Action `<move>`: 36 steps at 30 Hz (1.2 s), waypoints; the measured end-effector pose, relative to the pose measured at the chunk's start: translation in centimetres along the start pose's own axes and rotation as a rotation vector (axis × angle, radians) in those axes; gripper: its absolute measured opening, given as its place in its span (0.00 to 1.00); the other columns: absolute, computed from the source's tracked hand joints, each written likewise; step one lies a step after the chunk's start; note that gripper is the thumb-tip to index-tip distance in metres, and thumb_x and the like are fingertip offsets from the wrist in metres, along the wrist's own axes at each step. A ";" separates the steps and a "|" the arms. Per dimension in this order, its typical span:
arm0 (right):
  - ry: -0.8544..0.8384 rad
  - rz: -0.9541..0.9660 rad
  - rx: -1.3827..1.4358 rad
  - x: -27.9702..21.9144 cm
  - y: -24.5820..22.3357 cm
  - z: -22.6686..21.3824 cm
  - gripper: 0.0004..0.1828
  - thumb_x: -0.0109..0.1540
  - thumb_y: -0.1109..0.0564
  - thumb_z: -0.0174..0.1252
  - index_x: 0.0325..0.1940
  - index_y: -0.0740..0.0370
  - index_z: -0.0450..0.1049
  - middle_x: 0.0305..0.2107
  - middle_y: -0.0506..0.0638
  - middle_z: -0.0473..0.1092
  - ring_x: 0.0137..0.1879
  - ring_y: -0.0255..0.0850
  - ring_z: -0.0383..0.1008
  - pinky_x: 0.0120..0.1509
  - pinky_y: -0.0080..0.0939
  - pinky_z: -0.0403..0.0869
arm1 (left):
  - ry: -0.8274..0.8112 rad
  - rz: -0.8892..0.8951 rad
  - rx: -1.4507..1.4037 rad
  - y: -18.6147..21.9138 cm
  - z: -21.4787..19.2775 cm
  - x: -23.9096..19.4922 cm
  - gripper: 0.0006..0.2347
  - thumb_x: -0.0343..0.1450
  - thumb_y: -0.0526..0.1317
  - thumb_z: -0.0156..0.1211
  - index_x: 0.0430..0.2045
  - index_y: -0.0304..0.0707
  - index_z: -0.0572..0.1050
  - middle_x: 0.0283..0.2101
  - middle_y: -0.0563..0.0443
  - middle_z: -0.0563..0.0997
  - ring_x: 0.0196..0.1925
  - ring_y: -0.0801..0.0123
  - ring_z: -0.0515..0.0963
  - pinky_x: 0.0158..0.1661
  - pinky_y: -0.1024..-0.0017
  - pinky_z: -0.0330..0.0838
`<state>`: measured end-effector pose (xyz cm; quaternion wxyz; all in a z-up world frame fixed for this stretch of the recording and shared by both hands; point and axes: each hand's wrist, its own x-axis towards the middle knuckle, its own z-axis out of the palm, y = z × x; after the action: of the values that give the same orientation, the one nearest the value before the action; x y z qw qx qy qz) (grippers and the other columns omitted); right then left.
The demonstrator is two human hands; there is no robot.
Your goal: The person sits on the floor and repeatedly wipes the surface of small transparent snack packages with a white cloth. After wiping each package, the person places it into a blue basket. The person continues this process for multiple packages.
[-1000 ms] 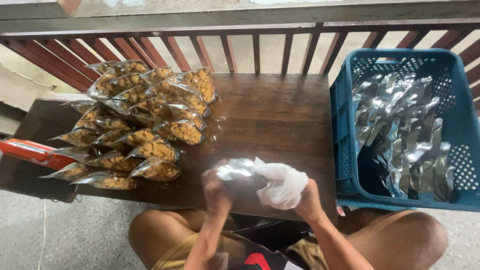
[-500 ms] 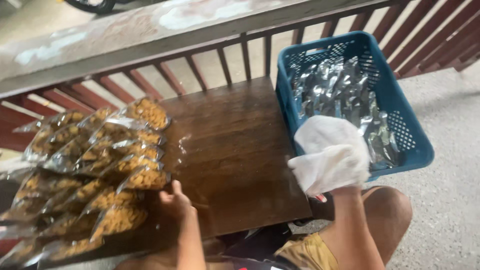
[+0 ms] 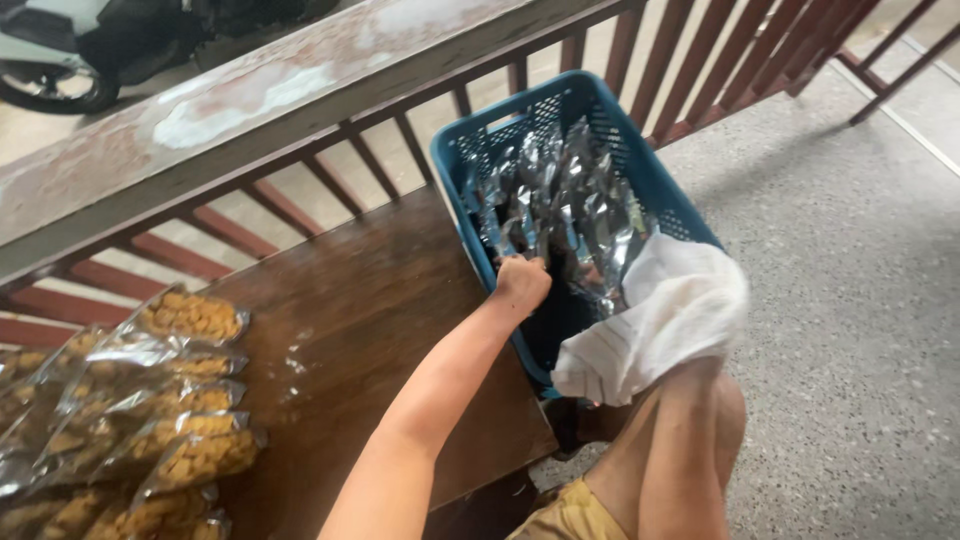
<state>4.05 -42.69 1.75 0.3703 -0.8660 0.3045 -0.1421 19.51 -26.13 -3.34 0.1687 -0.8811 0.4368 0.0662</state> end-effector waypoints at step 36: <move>-0.142 -1.130 0.381 -18.4 -14.1 14.6 0.39 0.50 0.52 0.70 0.62 0.65 0.66 0.59 0.64 0.64 0.68 0.64 0.63 0.73 0.62 0.63 | 0.977 -0.648 -1.900 0.1 -3.8 -36.6 0.08 0.79 0.36 0.51 0.47 0.33 0.77 0.29 0.58 0.73 0.25 0.85 0.65 0.25 0.83 0.59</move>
<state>2.61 -15.37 1.62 0.4056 -0.8195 -0.2594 -0.3109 -2.97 -0.21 9.87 -0.7540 -0.6559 -0.0222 -0.0274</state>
